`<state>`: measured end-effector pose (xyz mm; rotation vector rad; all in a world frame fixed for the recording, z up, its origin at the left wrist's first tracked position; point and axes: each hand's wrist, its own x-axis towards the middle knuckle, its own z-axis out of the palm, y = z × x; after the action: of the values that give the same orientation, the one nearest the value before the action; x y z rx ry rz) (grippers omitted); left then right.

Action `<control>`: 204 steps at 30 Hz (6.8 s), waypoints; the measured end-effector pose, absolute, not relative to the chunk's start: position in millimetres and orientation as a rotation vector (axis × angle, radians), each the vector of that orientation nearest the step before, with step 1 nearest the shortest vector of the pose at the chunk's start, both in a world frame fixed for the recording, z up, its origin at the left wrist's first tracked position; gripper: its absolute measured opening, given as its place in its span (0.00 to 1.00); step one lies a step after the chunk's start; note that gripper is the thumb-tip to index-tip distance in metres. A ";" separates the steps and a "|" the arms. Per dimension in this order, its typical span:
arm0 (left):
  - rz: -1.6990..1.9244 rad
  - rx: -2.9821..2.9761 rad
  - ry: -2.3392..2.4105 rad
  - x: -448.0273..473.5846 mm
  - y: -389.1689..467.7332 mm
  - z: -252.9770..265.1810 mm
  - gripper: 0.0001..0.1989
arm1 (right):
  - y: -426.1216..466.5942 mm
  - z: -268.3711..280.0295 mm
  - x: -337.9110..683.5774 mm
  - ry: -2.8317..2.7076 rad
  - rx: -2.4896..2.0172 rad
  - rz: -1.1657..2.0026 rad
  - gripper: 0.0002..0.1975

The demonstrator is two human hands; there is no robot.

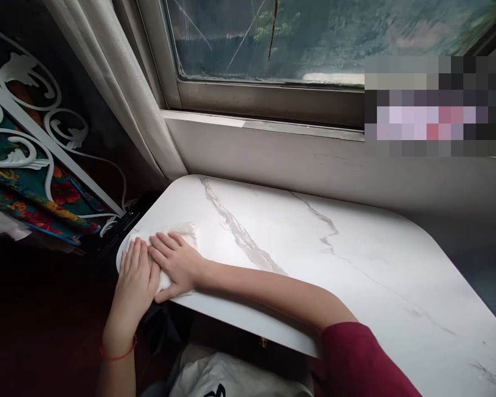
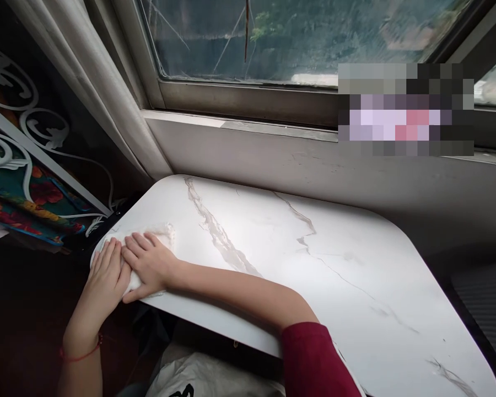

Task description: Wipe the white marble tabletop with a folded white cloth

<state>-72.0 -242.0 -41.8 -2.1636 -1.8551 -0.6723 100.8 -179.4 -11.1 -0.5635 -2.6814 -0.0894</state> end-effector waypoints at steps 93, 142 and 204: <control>-0.224 -2.379 -1.581 -44.9 -148.7 -13.0 0.33 | -149.1 -17.0 130.3 -2.483 -0.948 0.033 0.55; -1.023 -2.723 -1.611 146.3 19.0 -16.3 0.19 | -32.3 -28.0 314.5 -2.348 -1.235 -0.124 0.45; -0.571 -2.964 -1.138 49.4 -202.4 -10.1 0.38 | -243.2 -18.3 256.9 -2.503 -0.986 0.200 0.48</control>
<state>49.4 -202.4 -10.1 -2.9637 -1.1377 -0.5715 256.9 -243.2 -18.3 -0.9857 -2.5033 0.2003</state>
